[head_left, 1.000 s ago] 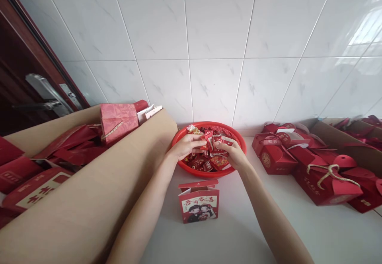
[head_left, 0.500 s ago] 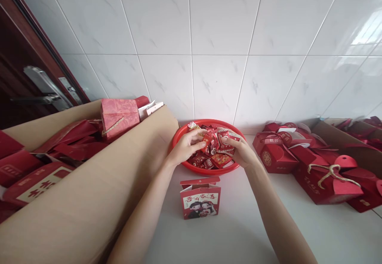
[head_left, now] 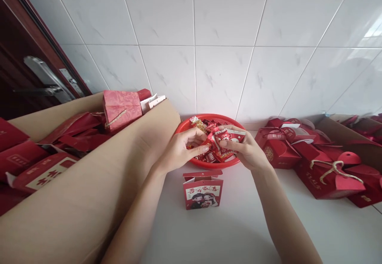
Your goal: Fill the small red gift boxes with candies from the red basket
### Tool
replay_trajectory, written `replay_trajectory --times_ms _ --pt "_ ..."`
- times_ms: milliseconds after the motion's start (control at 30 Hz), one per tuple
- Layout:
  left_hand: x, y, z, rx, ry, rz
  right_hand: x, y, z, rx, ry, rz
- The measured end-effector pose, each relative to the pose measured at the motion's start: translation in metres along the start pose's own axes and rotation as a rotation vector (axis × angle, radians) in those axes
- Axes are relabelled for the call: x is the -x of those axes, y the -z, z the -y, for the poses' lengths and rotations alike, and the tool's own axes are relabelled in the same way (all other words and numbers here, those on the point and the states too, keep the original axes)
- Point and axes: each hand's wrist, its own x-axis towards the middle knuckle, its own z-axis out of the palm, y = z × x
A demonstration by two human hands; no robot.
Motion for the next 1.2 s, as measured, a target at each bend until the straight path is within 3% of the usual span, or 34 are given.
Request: replay_trajectory --times_ms 100,200,300,467,667,900,1200 --pt "0.018 0.016 -0.012 -0.197 -0.006 0.142 0.006 0.002 0.009 -0.007 0.023 -0.003" --pt "0.035 0.030 -0.023 -0.326 0.096 0.362 0.012 0.007 0.018 0.008 0.015 0.016" --pt "0.044 0.031 -0.029 -0.355 0.167 0.463 0.017 0.009 0.023 0.058 -0.010 0.089" --pt "0.038 0.015 -0.028 -0.416 0.122 0.421 0.025 0.005 0.028 0.186 -0.018 0.238" --pt "0.029 0.003 -0.032 -0.449 0.225 0.376 0.027 0.001 0.031 0.353 -0.036 0.320" --pt "0.029 0.002 -0.032 -0.479 0.312 0.382 0.026 -0.009 0.027 0.480 -0.093 0.389" --pt "0.028 0.002 -0.031 -0.483 0.296 0.405 0.024 -0.009 0.022 0.561 -0.004 0.391"
